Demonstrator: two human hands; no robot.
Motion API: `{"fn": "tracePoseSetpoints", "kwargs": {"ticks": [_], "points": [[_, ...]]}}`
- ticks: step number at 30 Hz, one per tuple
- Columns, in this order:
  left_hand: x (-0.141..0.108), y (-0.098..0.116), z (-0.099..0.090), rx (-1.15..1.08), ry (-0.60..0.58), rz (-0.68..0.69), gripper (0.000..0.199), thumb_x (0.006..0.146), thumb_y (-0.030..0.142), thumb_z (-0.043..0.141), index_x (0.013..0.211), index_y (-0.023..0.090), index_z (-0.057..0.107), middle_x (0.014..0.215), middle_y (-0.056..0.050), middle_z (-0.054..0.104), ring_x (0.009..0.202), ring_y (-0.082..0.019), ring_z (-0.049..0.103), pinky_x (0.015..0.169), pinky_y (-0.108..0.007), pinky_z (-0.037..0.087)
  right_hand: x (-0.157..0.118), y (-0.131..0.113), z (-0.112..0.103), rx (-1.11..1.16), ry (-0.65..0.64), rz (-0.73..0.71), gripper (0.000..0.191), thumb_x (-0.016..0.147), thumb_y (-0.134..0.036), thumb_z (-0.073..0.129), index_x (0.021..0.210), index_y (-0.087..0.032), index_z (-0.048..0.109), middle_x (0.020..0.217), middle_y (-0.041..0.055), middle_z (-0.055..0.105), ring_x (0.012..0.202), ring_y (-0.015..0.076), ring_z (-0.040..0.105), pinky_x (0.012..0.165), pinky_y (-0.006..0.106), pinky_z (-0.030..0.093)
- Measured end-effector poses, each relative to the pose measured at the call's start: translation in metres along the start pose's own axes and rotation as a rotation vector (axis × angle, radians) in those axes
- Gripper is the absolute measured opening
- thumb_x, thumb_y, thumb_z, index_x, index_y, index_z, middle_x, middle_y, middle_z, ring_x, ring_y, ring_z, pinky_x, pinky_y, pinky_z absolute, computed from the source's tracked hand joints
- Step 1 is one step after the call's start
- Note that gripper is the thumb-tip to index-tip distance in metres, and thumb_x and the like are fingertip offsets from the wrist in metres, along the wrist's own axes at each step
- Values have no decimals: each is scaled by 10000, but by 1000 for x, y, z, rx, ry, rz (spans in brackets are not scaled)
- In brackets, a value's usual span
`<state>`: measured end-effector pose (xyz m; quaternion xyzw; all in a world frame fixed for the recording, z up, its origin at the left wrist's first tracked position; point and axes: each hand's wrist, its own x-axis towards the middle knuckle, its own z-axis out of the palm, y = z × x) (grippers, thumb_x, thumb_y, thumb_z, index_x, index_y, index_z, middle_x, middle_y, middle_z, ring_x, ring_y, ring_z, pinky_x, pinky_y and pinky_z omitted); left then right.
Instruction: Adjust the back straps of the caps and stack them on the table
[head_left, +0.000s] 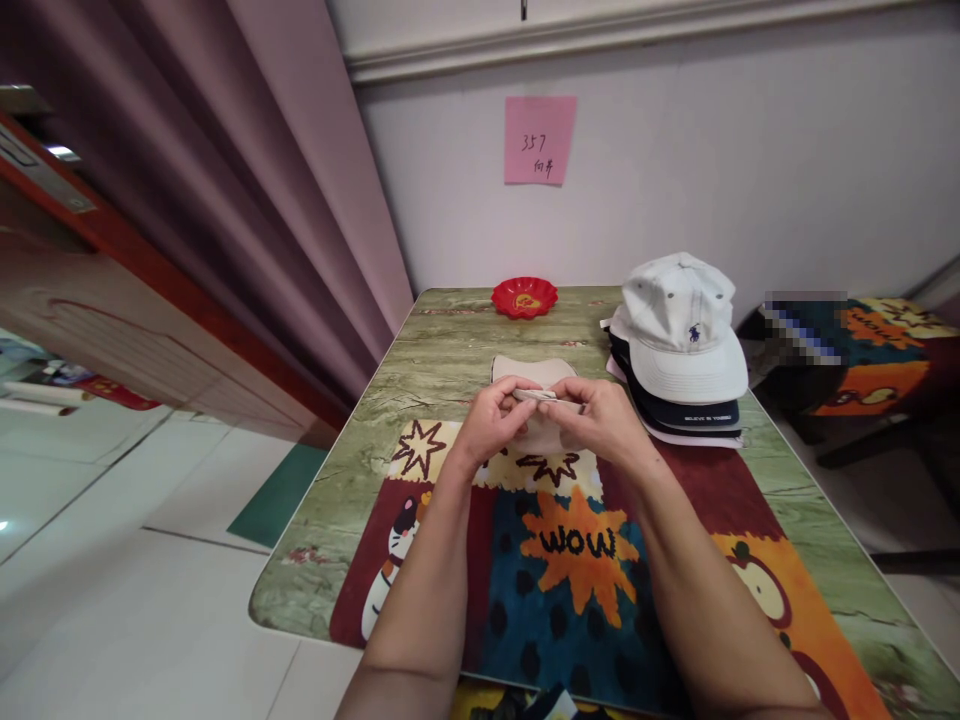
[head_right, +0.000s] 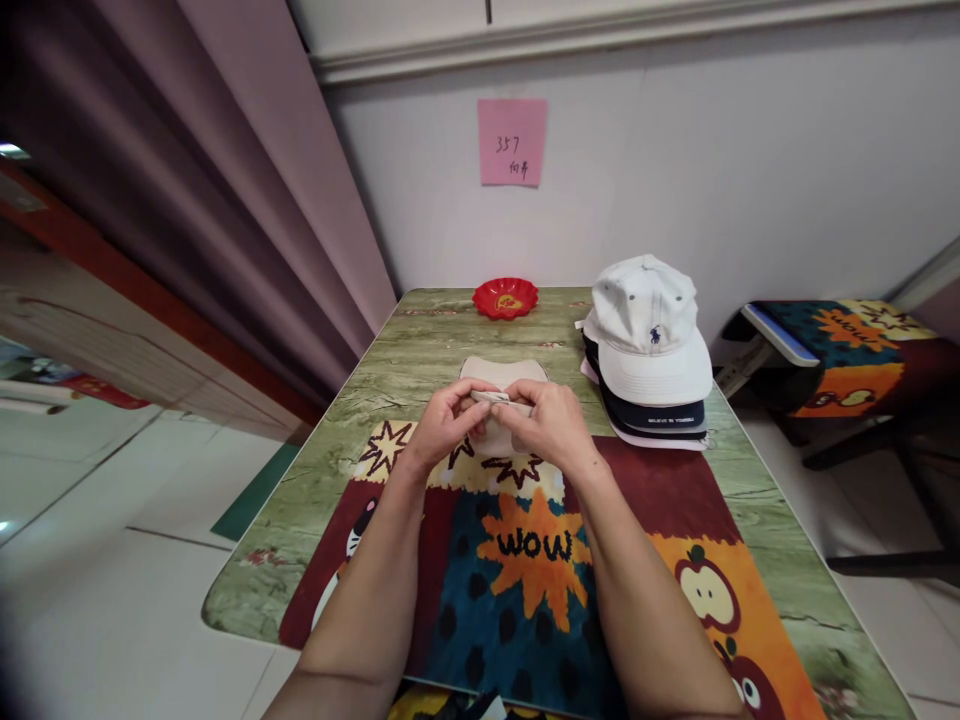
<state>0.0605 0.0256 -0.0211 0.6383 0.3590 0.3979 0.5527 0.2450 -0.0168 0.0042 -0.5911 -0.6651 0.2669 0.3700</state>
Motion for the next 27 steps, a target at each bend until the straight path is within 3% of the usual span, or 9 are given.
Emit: {"fn": "tracePoseSetpoints", "kwargs": {"ticks": [9, 13, 16, 21, 27], "points": [[0, -2, 0, 37, -32, 22, 339, 858, 391, 675, 1081, 135, 666, 634, 18, 608, 521, -122, 568, 514, -225, 454, 0, 0, 2, 6, 45, 13, 238, 823, -415, 640, 770, -202, 734, 547, -9, 570, 527, 145, 520, 507, 254, 278], [0, -2, 0, 49, -35, 13, 352, 857, 418, 679, 1071, 139, 671, 626, 19, 600, 527, -125, 565, 521, -230, 443, 0, 0, 3, 0, 8, 15, 233, 836, -407, 638, 774, -203, 731, 567, -8, 581, 530, 143, 512, 510, 256, 279], [1, -2, -2, 73, -13, 8, 352, 853, 452, 688, 1021, 143, 691, 664, 5, 622, 539, -120, 552, 536, -236, 429, 0, 0, 0, 7, -59, -3, 270, 863, -440, 633, 802, -199, 739, 634, 4, 629, 570, 144, 525, 529, 255, 301], [2, -1, -12, 200, 81, 98, 305, 748, 439, 808, 845, 159, 735, 858, -37, 686, 743, -148, 593, 671, -245, 446, -1, 10, -16, 146, -161, 3, 314, 833, -501, 705, 841, -190, 752, 743, 12, 682, 642, 145, 544, 580, 253, 368], [-4, 7, -27, 125, -29, -5, 314, 763, 446, 797, 728, 155, 684, 756, -6, 588, 646, -115, 505, 603, -237, 393, 2, 24, -22, 301, -141, -40, 340, 865, -498, 683, 784, -169, 720, 665, 0, 612, 600, 128, 488, 567, 259, 369]]}}
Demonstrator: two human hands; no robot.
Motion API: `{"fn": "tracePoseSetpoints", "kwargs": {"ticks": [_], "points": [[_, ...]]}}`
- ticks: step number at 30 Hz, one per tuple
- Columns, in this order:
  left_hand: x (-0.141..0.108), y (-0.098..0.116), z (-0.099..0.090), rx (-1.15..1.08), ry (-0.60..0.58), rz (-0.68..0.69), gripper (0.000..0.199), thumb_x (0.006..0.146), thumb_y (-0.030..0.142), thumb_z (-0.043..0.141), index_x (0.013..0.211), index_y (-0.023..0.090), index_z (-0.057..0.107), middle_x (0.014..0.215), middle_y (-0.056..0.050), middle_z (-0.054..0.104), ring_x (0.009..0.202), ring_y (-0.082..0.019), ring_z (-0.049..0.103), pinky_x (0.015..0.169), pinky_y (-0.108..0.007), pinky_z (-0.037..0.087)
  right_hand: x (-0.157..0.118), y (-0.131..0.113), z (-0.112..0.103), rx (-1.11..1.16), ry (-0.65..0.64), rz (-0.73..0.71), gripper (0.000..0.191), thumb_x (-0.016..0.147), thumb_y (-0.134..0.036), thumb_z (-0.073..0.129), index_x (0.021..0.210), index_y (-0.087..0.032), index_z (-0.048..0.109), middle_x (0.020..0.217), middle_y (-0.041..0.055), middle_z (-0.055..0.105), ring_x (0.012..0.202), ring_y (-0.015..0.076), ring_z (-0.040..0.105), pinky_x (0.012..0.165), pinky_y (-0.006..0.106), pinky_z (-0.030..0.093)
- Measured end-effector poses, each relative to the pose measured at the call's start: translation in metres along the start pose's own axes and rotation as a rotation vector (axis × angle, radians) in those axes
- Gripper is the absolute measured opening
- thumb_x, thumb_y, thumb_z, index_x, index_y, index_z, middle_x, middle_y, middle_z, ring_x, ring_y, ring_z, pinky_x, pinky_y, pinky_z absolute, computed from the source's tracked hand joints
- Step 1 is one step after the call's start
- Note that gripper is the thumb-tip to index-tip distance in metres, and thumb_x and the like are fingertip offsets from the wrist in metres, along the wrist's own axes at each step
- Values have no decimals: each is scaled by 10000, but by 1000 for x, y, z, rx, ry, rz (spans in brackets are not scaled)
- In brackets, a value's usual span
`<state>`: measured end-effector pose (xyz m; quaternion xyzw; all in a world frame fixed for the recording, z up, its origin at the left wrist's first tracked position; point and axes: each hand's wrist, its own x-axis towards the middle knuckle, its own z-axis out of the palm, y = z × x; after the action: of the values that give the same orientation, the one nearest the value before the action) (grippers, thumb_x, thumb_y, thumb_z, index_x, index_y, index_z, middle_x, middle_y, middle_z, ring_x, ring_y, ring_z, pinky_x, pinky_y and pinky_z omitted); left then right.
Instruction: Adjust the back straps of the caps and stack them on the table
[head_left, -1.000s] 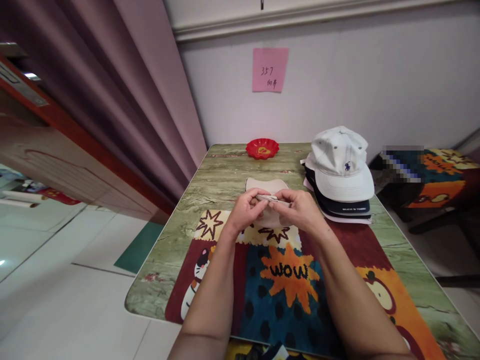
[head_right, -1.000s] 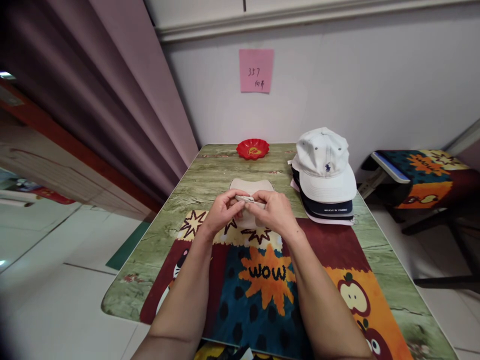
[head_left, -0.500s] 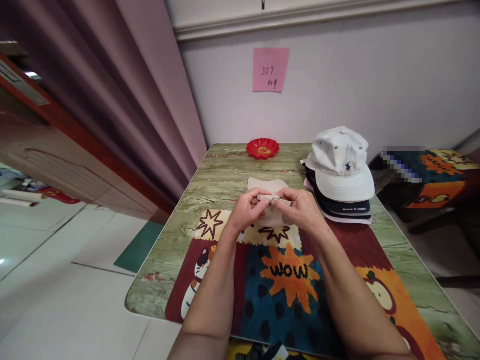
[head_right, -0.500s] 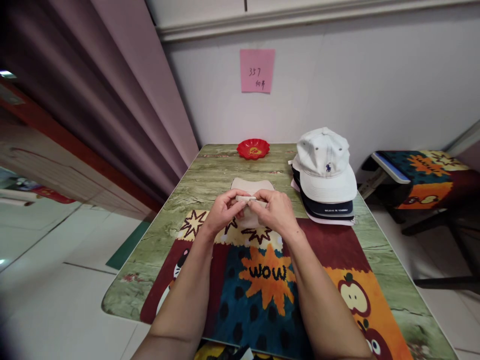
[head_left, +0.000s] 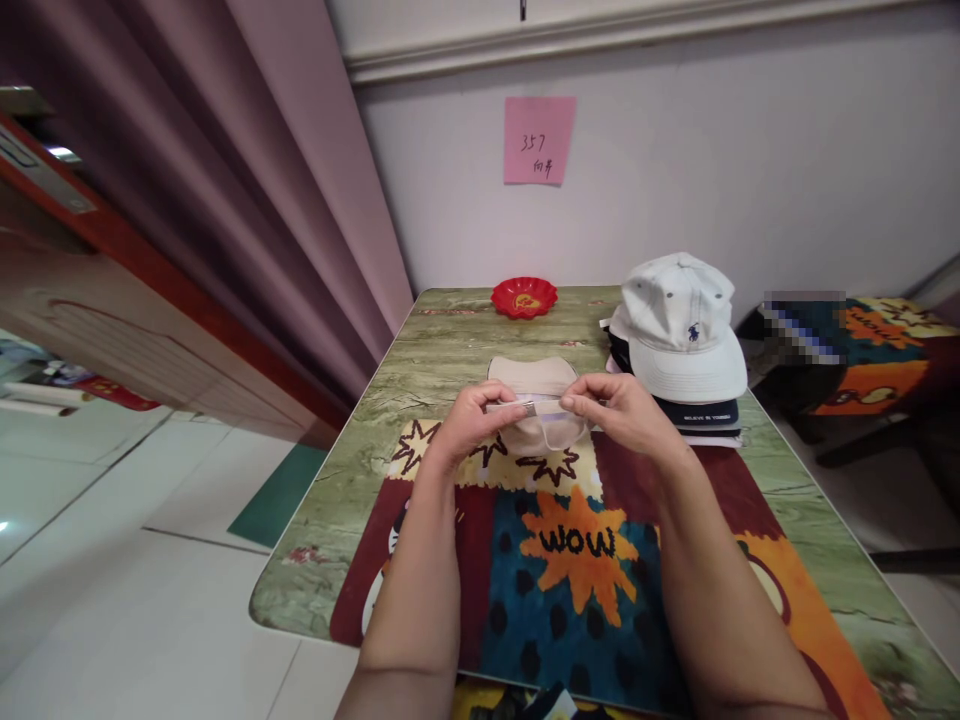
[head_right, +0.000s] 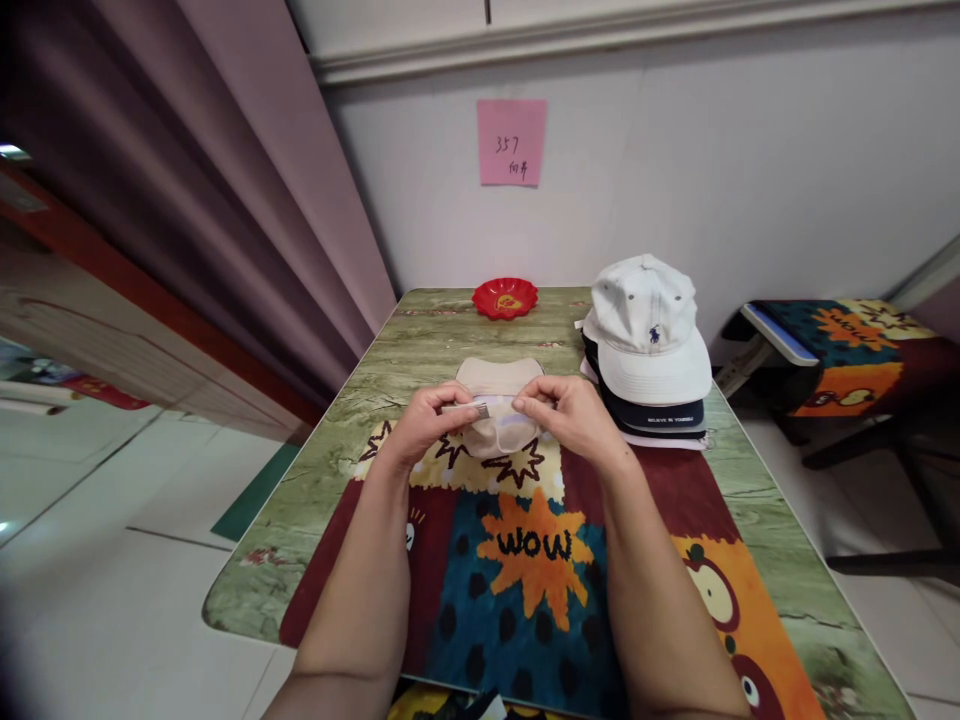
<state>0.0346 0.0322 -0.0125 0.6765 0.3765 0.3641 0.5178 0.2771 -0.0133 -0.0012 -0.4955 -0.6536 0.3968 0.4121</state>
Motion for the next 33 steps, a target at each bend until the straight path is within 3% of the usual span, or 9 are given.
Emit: {"fn": "tracePoseSetpoints", "kwargs": {"ticks": [5, 8, 11, 14, 17, 22, 25, 30, 33], "points": [[-4, -6, -14, -172, -57, -40, 320, 796, 436, 769, 717, 150, 651, 740, 6, 555, 588, -91, 477, 577, -235, 384, 3, -3, 8, 4, -17, -62, 330, 899, -497, 645, 856, -183, 736, 787, 24, 693, 686, 161, 586, 640, 282, 456], [-3, -14, -22, -230, 26, -54, 296, 801, 431, 764, 753, 153, 676, 703, 10, 564, 559, -87, 453, 552, -233, 354, 3, -5, 4, -49, -91, -39, 369, 839, -519, 719, 1016, -199, 764, 988, 49, 754, 861, 225, 669, 776, 332, 514], [-3, -19, -28, -215, 146, -58, 285, 788, 439, 768, 774, 163, 702, 838, -18, 659, 597, -97, 488, 581, -244, 380, 2, -3, -3, -122, -138, -19, 434, 771, -503, 787, 1097, -218, 756, 1119, 49, 757, 1026, 277, 684, 907, 378, 519], [-2, -20, -35, -49, 224, -17, 291, 802, 466, 743, 785, 177, 723, 1085, -70, 715, 889, -192, 631, 823, -302, 472, 2, 3, -7, -272, -150, -26, 445, 744, -453, 808, 1131, -243, 744, 1182, 47, 750, 1128, 299, 665, 995, 414, 493], [-4, -19, -42, 133, 196, 28, 317, 834, 496, 698, 775, 184, 716, 1320, -116, 657, 1264, -303, 564, 1113, -410, 370, 4, 14, -4, -518, -121, 1, 461, 720, -381, 819, 1154, -257, 725, 1219, 58, 738, 1182, 325, 641, 1081, 505, 417], [-9, -21, -55, 120, -5, 30, 297, 823, 432, 683, 1022, 215, 721, 1538, -111, 511, 1435, -346, 440, 1214, -489, 267, 10, 34, 3, -725, -69, 4, 290, 764, -215, 732, 1051, -256, 736, 1263, 68, 719, 1215, 315, 624, 1164, 608, 248], [-8, -27, -56, 116, -40, 9, 255, 759, 336, 704, 978, 210, 735, 1499, -119, 554, 1416, -358, 459, 1214, -505, 268, 13, 40, 3, -694, -36, -52, 176, 797, -204, 689, 957, -244, 752, 1234, 74, 734, 1190, 306, 641, 1164, 597, 253], [-2, -30, -48, 120, 102, 25, 122, 701, 273, 775, 794, 198, 753, 1283, -120, 694, 1304, -318, 565, 1137, -413, 384, 13, 26, 3, -460, 45, -198, 103, 838, -284, 693, 920, -267, 754, 1137, 48, 767, 1185, 311, 650, 1186, 634, 200], [-4, -23, -41, -111, 174, 23, 247, 696, 335, 821, 875, 176, 762, 1010, -94, 760, 1011, -266, 688, 924, -353, 508, 4, 7, 2, -181, 106, -226, 137, 813, -365, 752, 901, -260, 764, 1048, 48, 779, 1109, 315, 677, 1110, 557, 380]]}}
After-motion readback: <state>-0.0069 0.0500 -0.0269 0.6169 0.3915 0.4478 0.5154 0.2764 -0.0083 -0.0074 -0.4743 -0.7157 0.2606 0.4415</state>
